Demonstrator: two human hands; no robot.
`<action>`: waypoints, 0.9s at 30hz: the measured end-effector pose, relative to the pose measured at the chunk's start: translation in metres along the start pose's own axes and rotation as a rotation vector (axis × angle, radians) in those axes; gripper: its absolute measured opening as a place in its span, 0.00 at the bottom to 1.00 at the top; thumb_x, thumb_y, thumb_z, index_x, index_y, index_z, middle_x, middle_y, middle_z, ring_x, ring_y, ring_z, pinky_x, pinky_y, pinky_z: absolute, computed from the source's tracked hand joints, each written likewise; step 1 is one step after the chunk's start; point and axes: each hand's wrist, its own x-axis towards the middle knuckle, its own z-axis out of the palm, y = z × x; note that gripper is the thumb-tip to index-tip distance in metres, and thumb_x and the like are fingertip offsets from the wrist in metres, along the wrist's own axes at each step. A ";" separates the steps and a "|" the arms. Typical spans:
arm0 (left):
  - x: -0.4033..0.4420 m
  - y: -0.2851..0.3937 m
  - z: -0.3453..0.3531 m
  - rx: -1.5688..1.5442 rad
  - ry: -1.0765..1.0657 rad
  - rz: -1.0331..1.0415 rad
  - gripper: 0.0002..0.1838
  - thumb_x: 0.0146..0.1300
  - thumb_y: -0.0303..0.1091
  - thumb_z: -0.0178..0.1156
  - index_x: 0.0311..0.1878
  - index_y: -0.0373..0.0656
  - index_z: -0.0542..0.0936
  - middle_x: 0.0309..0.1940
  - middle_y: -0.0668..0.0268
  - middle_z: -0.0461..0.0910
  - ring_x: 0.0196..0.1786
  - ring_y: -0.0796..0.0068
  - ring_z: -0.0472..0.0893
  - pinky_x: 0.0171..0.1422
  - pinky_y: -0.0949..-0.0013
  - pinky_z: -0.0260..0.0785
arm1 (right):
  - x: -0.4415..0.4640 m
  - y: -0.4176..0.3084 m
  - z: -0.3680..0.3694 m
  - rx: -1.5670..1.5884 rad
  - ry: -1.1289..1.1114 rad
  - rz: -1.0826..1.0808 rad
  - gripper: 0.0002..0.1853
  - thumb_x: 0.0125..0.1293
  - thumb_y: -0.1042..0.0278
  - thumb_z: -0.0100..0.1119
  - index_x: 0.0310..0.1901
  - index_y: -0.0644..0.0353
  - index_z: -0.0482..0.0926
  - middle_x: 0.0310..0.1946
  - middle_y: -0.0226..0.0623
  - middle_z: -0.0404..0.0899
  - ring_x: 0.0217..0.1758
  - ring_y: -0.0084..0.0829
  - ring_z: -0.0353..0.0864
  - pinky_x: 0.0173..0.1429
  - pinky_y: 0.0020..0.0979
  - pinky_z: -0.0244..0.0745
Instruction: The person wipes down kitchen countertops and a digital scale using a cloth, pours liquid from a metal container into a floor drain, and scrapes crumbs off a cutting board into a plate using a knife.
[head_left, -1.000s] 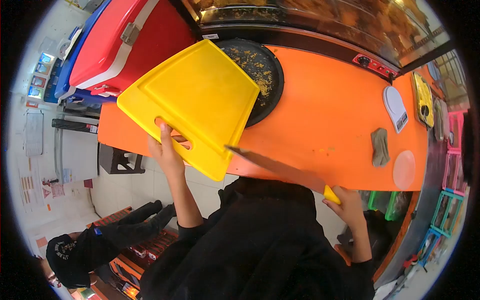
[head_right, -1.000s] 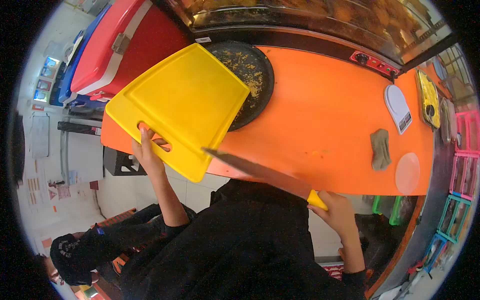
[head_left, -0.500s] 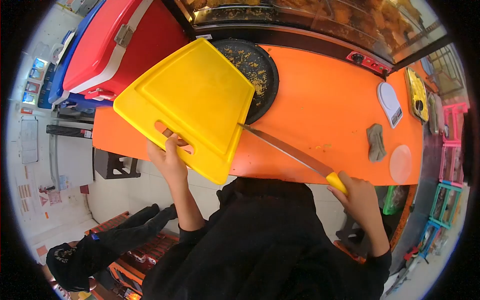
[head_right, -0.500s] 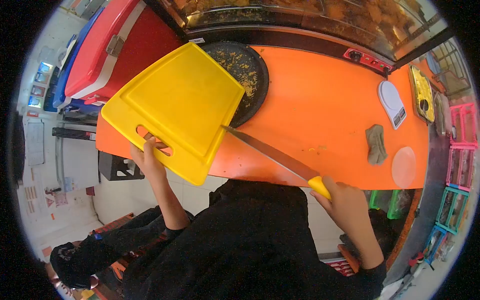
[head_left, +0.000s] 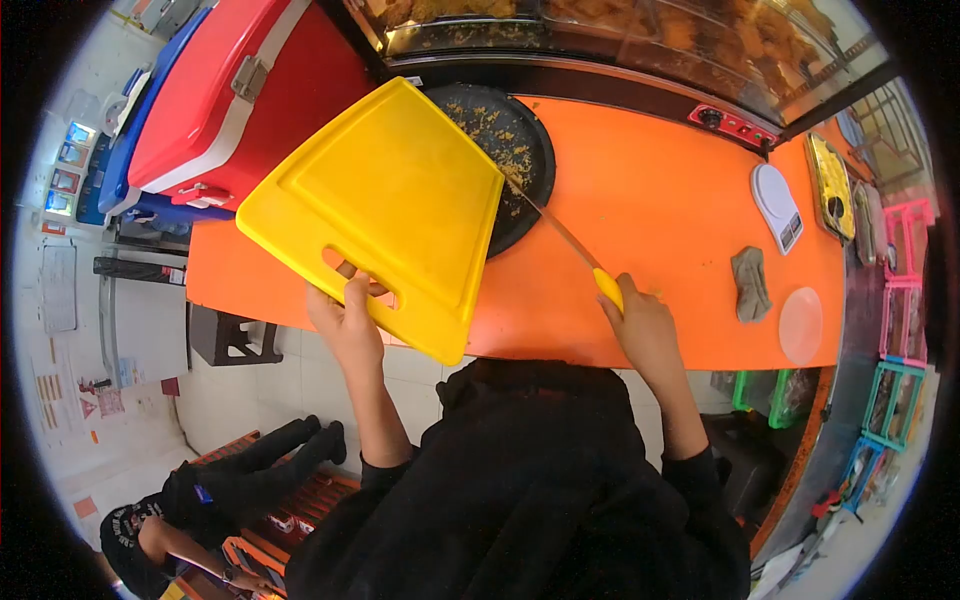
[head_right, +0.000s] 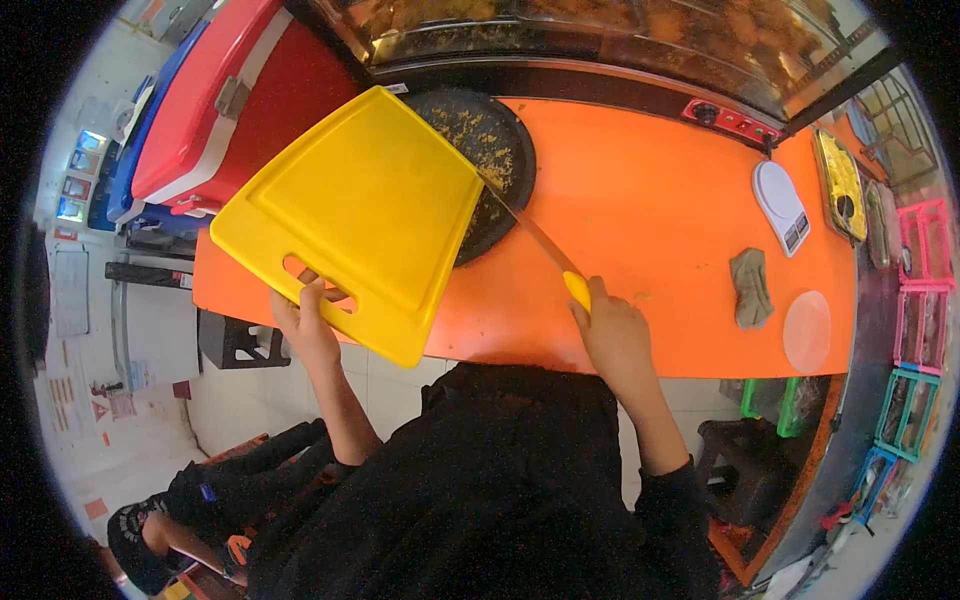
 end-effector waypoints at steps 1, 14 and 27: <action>0.000 0.000 -0.001 0.008 -0.006 -0.018 0.21 0.54 0.23 0.47 0.53 0.30 0.62 0.39 0.47 0.76 0.22 0.69 0.79 0.23 0.74 0.72 | -0.005 -0.001 -0.005 0.027 -0.013 0.012 0.17 0.62 0.56 0.50 0.41 0.63 0.67 0.22 0.49 0.76 0.26 0.48 0.78 0.30 0.43 0.72; -0.002 0.005 0.000 0.005 -0.026 -0.002 0.20 0.54 0.23 0.47 0.52 0.30 0.63 0.39 0.46 0.75 0.21 0.66 0.79 0.25 0.72 0.75 | -0.001 -0.021 -0.035 -0.224 0.016 -0.047 0.16 0.59 0.59 0.54 0.40 0.65 0.71 0.24 0.45 0.75 0.26 0.42 0.79 0.28 0.36 0.74; 0.002 0.016 0.000 -0.043 -0.047 -0.105 0.19 0.56 0.20 0.45 0.53 0.30 0.62 0.42 0.47 0.73 0.33 0.63 0.79 0.28 0.71 0.77 | 0.014 -0.032 -0.021 -0.450 0.157 -0.065 0.16 0.58 0.57 0.56 0.40 0.63 0.71 0.22 0.41 0.75 0.23 0.39 0.79 0.25 0.34 0.73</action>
